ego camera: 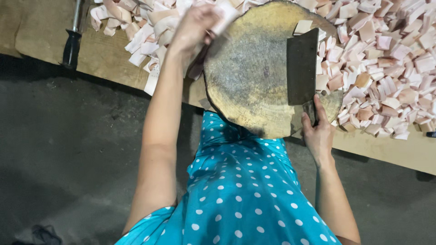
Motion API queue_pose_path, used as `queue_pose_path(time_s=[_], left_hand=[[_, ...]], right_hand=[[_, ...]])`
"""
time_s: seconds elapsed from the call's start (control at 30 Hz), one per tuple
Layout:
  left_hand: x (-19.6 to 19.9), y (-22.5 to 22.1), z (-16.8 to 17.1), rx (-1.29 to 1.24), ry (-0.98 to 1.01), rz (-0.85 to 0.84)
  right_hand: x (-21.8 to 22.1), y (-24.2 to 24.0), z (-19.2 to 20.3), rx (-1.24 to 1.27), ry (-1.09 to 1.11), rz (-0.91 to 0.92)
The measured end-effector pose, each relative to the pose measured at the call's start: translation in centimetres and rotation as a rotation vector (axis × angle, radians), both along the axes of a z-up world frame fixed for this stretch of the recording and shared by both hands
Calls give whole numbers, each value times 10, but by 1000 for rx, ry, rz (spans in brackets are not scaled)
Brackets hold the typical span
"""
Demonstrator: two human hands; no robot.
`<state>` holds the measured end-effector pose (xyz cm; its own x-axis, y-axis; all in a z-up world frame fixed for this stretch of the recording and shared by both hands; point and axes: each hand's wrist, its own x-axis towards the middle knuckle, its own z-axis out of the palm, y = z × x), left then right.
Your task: The person chops long strips of pork skin into small rectangular pieces using a large cleaver on a circular wooden chopping board.
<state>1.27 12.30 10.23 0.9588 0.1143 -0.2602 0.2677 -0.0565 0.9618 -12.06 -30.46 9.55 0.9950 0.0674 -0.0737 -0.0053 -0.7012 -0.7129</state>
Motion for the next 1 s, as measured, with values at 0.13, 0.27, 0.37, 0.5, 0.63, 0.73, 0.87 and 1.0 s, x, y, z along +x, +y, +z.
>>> queue_pose_path(time_s=[0.13, 0.27, 0.37, 0.5, 0.63, 0.73, 0.87, 1.0], left_hand=[[-36, -51, 6, -322, 88, -277], [-68, -99, -66, -172, 284, -332], [-85, -105, -109, 189, -74, -138], [-101, -96, -115, 320, 46, -36], [-109, -97, -107, 421, -86, -14], [-113, -99, -102, 430, -112, 1], [-115, -100, -98, 436, -100, 20], [-119, -98, -98, 377, -49, -10]], right_hand=[[-1, -2, -1, -41, -80, 82], [3, -4, 2, 16, 32, 98], [2, 5, 12, -16, -82, 119], [-3, 13, 34, -68, -95, 58], [-9, 15, 44, 71, -615, 187], [-5, 28, 28, 113, -555, 94], [0, 49, 7, -1, -266, 246], [6, 38, 24, -64, 25, 162]])
